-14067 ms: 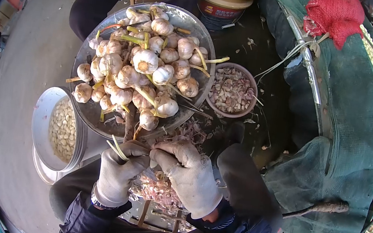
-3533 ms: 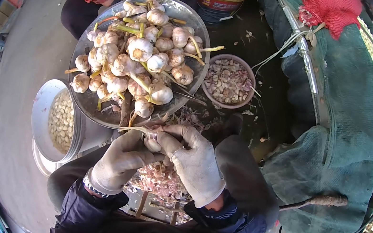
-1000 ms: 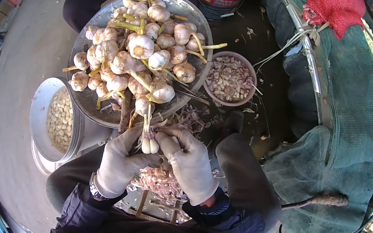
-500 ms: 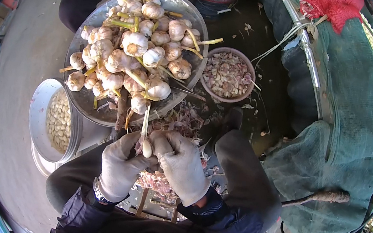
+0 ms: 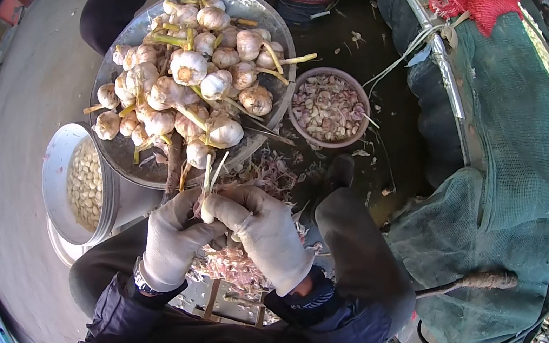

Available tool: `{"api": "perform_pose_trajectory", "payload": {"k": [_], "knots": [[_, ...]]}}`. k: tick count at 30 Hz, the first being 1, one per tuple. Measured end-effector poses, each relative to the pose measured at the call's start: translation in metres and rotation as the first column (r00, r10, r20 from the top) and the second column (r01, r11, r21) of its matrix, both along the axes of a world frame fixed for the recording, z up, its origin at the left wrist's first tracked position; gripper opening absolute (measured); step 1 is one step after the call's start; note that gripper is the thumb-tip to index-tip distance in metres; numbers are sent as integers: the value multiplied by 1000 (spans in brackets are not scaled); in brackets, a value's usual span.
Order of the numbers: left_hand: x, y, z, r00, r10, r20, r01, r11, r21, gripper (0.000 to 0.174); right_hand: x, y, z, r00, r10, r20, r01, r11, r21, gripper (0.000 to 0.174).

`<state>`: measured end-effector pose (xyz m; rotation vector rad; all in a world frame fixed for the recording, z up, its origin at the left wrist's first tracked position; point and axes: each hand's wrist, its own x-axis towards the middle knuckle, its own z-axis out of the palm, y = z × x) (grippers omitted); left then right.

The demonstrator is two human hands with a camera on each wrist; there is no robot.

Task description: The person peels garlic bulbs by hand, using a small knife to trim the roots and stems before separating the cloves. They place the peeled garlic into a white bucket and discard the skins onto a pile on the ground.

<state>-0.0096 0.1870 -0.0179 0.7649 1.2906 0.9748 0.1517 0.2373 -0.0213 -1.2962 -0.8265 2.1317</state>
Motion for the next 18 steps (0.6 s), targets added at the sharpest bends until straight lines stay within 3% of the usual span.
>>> {"api": "perform_pose_trajectory", "payload": {"k": [4, 7, 9, 12, 18], "knots": [[-2, 1, 2, 1000, -4, 2, 4, 1000, -18, 34, 3, 1, -4, 1000, -19, 23, 20, 999, -45, 29], [-2, 1, 3, 999, -28, -23, 28, 1000, -12, 33, 4, 2, -3, 987, 37, 156, -42, 999, 27, 31], [-1, 2, 3, 997, -45, -56, 45, 999, 3, 33, 6, 0, -5, 997, 29, 68, -29, 1000, -10, 32], [2, 3, 5, 997, 41, -58, -41, 999, 4, 30, 9, 6, 4, 995, 43, 85, -36, 996, -84, 32], [0, 2, -1, 988, 140, 65, -138, 990, -30, 37, 17, 8, 0, 999, -2, -38, -2, 993, -116, 31]]}}
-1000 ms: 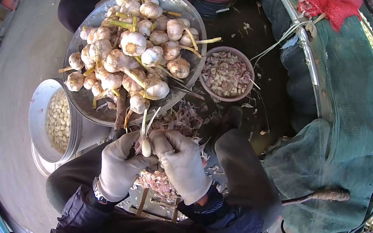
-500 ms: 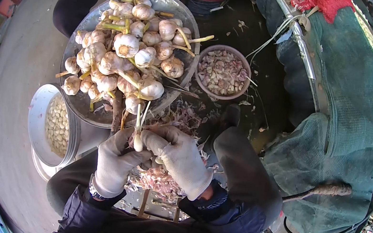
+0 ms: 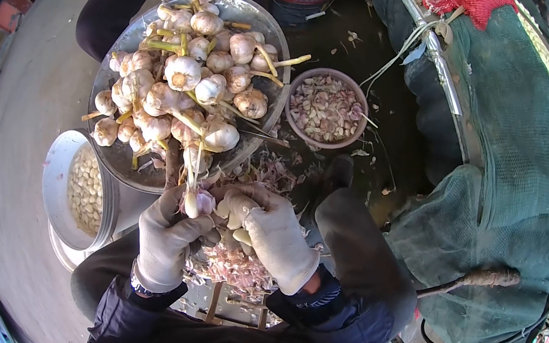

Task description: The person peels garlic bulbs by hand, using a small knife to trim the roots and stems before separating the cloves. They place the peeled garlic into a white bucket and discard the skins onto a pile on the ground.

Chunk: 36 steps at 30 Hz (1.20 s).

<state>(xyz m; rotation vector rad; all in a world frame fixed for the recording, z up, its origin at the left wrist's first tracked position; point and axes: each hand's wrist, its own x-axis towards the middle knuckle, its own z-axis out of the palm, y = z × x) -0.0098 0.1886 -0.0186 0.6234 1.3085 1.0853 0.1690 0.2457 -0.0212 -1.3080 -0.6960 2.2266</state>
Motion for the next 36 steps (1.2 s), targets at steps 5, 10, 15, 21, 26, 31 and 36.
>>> {"api": "perform_pose_trajectory", "payload": {"k": [5, 10, 15, 21, 26, 31, 36], "knots": [[5, 1, -3, 996, 83, -28, -82, 996, 21, 37, -10, -7, -8, 992, -101, 75, 98, 994, 49, 29], [0, 0, 2, 996, 83, -23, -82, 996, 36, 34, -11, -4, -5, 978, -181, 101, 179, 984, 25, 25], [-2, 0, -3, 989, 124, 81, -129, 990, 64, 30, -11, -5, -7, 982, -167, 88, 161, 984, 72, 24], [-3, 3, 3, 993, 117, 4, -117, 993, -21, 26, -3, 2, 3, 967, -241, -79, 232, 967, -108, 34], [-1, 0, 1, 979, -18, -201, 19, 1000, 0, 24, -1, 2, 7, 932, -243, -270, 217, 968, -124, 35], [-4, -4, -13, 839, -96, -535, 218, 961, 170, 34, -10, 3, 14, 993, -93, 75, 93, 996, 14, 27], [3, -2, -6, 717, -69, -694, 276, 942, 191, 45, -23, -12, 4, 888, -14, 459, -204, 883, 422, 26]]}}
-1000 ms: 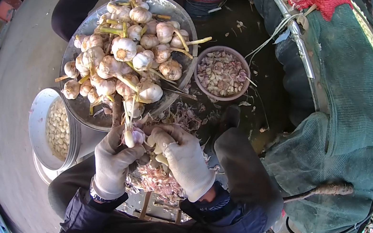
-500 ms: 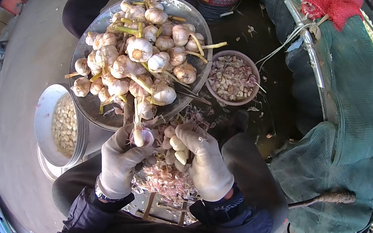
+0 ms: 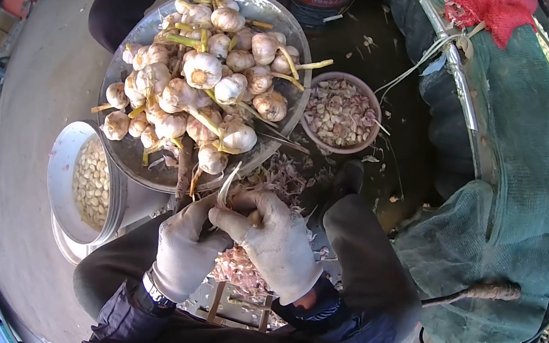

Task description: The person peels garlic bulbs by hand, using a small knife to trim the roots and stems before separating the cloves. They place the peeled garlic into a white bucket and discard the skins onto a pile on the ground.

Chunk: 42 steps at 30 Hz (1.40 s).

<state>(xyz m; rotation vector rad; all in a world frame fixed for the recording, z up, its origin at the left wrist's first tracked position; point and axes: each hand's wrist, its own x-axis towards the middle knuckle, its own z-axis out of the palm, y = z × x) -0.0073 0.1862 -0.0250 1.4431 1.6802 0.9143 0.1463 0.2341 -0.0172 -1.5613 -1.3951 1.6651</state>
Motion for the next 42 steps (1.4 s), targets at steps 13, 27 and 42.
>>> {"api": "perform_pose_trajectory", "payload": {"k": [13, 27, 42], "knots": [[0, -10, 2, 928, 77, 365, 9, 974, -227, 37, 10, -1, 8, 946, -144, -290, 54, 954, -295, 22], [-8, -29, 58, 824, 96, 558, 37, 974, -223, 21, 12, -27, 44, 867, -131, -480, 8, 968, -250, 22], [-11, -149, 104, 748, 82, 659, 1, 992, -125, 36, 7, -139, 71, 881, -82, -467, 60, 996, -62, 22]]}}
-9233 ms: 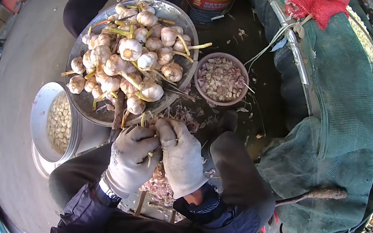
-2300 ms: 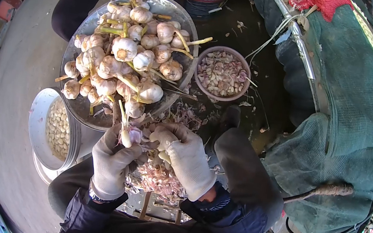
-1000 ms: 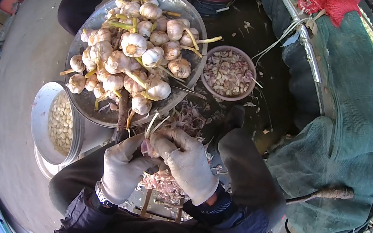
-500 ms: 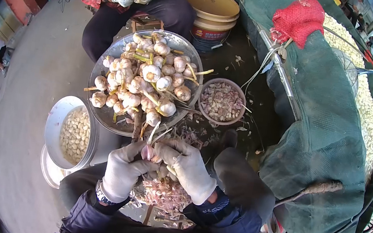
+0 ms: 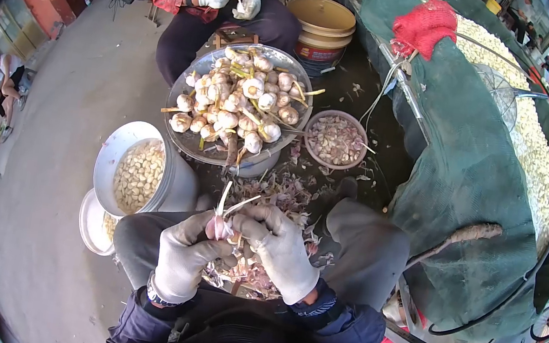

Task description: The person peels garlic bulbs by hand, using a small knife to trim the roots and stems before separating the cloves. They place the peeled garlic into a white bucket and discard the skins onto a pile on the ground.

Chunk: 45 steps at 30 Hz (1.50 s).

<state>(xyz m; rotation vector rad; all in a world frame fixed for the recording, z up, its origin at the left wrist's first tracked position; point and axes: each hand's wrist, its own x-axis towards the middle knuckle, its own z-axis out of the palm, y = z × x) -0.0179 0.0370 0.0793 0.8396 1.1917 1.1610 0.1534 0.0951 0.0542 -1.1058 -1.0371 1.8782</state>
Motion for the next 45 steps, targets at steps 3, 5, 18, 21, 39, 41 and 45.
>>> {"api": "perform_pose_trajectory", "payload": {"k": [3, 5, 18, 21, 39, 41, 45], "knots": [[2, -13, -8, 997, 73, 32, -73, 997, -9, 32, -5, -14, -2, 999, -23, 45, 18, 994, 108, 21], [4, -21, -9, 989, 130, 75, -127, 991, -41, 26, 0, -24, -3, 987, 2, 158, -46, 960, 278, 21], [11, -48, -24, 990, 131, -56, -132, 991, -15, 33, 13, -43, -20, 964, 153, 219, -183, 976, 122, 21], [12, -50, -27, 994, 112, 15, -111, 992, -57, 34, 16, -45, -30, 959, 127, 252, -196, 944, 267, 19], [19, -52, -48, 974, 131, 185, -102, 982, -158, 18, 19, -44, -36, 941, 46, 334, -141, 953, 266, 19], [19, -51, -53, 961, 136, 240, -98, 982, -163, 19, 15, -41, -11, 953, 56, 296, -86, 992, 87, 20], [18, -48, -41, 916, 153, 372, -74, 973, -217, 21, 19, -41, -13, 986, 19, 168, -6, 997, -77, 26]]}}
